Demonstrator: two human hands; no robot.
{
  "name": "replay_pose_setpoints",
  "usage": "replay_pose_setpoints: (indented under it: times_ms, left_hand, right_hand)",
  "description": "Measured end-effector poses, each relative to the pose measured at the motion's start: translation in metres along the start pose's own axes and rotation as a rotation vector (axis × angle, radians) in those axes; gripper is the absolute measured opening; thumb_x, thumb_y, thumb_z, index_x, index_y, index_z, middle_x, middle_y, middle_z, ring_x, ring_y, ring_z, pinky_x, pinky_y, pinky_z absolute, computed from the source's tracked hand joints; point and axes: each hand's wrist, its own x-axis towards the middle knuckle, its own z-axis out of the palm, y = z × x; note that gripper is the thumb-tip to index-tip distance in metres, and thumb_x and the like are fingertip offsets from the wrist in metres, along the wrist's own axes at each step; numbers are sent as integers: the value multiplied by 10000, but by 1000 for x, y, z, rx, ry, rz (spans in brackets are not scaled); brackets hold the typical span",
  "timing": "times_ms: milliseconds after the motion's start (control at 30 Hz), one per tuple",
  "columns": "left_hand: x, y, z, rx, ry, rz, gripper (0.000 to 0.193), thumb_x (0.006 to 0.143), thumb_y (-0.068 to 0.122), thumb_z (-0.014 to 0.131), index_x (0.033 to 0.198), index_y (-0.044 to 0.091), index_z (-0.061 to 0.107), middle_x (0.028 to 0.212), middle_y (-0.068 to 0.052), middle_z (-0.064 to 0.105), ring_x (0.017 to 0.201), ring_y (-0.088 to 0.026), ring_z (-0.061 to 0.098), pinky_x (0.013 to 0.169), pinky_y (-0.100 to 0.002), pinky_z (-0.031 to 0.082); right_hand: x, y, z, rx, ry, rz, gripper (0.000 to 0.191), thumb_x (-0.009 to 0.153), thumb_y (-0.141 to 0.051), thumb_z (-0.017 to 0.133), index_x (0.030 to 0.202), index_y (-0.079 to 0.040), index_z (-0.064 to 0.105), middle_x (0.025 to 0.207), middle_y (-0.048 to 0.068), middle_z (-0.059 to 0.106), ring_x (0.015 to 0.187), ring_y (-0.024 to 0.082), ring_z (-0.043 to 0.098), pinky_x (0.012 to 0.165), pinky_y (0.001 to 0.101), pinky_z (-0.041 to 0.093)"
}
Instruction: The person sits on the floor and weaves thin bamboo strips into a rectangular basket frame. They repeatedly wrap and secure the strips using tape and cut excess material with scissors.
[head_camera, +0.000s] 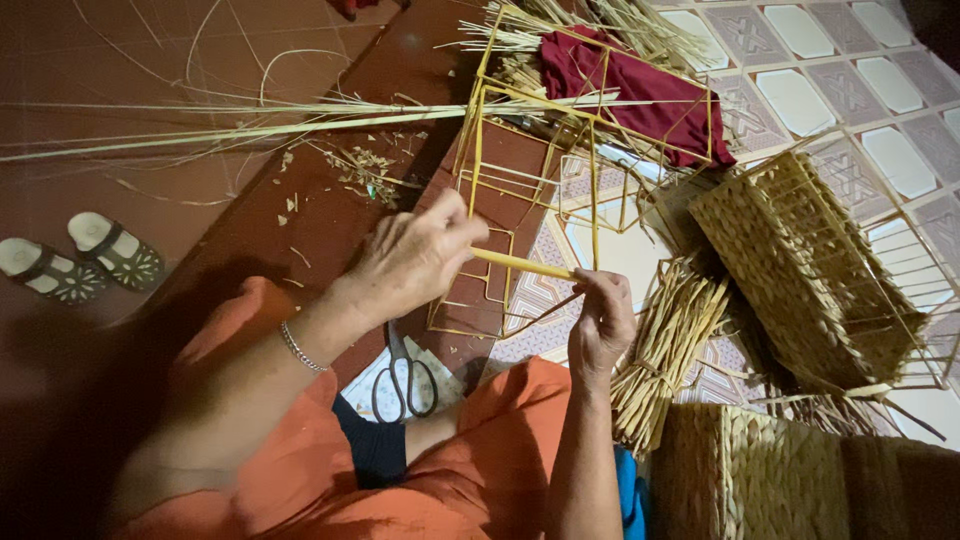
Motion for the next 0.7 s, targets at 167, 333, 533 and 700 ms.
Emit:
replay_pose_setpoints:
  times_ms: [167, 333, 533, 700]
  left_hand:
    - [-2, 2, 6, 116, -44, 105, 61, 922, -13, 659, 956, 35, 677, 938, -123, 593, 611, -255, 687, 455, -379, 523]
    - [-2, -1, 10, 92, -36, 172, 221, 864, 139, 748, 778, -14, 613, 867, -160, 554, 586, -268, 663, 461, -377, 522]
    - [5, -4, 22, 300, 29, 318, 124, 788, 33, 679, 739, 35, 565, 883, -118, 550, 738, -257, 673, 570, -368, 556]
    - [3, 2, 30, 285, -11, 373, 79, 767, 15, 662, 821, 12, 604, 886, -108, 556, 686, -251, 649, 568, -360, 562]
  right_hand:
    - [11, -8, -11, -164, -159, -96, 232, 1022, 84, 559, 1176, -15, 702, 970, 107, 673, 882, 161, 670, 749, 268, 564]
    - [21, 2, -15, -348, -243, -322, 111, 996, -79, 713, 1096, -33, 698, 896, 89, 711, 739, 138, 677, 608, 258, 536]
    - [42, 8, -27, -713, -258, -622, 120, 979, -130, 778, 1047, -59, 709, 648, 17, 625, 526, 114, 552, 475, 281, 439]
    - [66, -9, -40, -895, -312, -736, 143, 994, -178, 764, 1062, -98, 666, 920, 45, 692, 759, 150, 617, 606, 296, 483]
